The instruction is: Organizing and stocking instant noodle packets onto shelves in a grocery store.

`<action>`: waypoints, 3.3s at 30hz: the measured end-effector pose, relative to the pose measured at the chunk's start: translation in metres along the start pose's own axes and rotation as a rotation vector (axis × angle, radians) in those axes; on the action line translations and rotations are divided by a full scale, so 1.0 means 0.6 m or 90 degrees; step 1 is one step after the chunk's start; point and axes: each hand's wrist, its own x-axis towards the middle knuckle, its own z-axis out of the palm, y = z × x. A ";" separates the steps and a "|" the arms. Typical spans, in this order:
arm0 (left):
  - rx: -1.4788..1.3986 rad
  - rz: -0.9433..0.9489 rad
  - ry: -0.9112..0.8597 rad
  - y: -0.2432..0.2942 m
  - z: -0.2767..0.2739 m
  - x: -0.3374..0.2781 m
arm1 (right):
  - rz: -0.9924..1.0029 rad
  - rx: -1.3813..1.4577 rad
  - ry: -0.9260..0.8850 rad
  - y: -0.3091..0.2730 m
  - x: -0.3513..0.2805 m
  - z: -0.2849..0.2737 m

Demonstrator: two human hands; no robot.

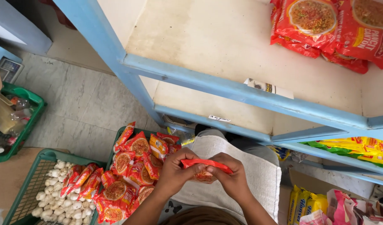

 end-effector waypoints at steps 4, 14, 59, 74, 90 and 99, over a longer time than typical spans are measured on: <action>0.023 0.054 -0.025 0.008 0.001 -0.001 | -0.037 -0.035 0.067 0.000 -0.018 -0.017; -0.104 0.082 -0.026 0.029 0.010 0.004 | 0.009 0.022 0.209 0.036 -0.049 -0.057; 0.261 0.079 -0.262 0.086 0.040 0.038 | 0.218 0.198 0.086 0.063 -0.078 -0.121; 0.309 0.192 -0.295 0.104 0.035 0.045 | 0.228 0.205 0.092 0.078 -0.112 -0.118; 0.158 -0.026 -0.301 0.417 0.129 0.289 | -0.052 0.187 0.259 -0.269 0.133 -0.217; 0.227 -0.148 -0.198 0.381 0.078 0.440 | 0.028 -0.590 0.255 -0.343 0.264 -0.199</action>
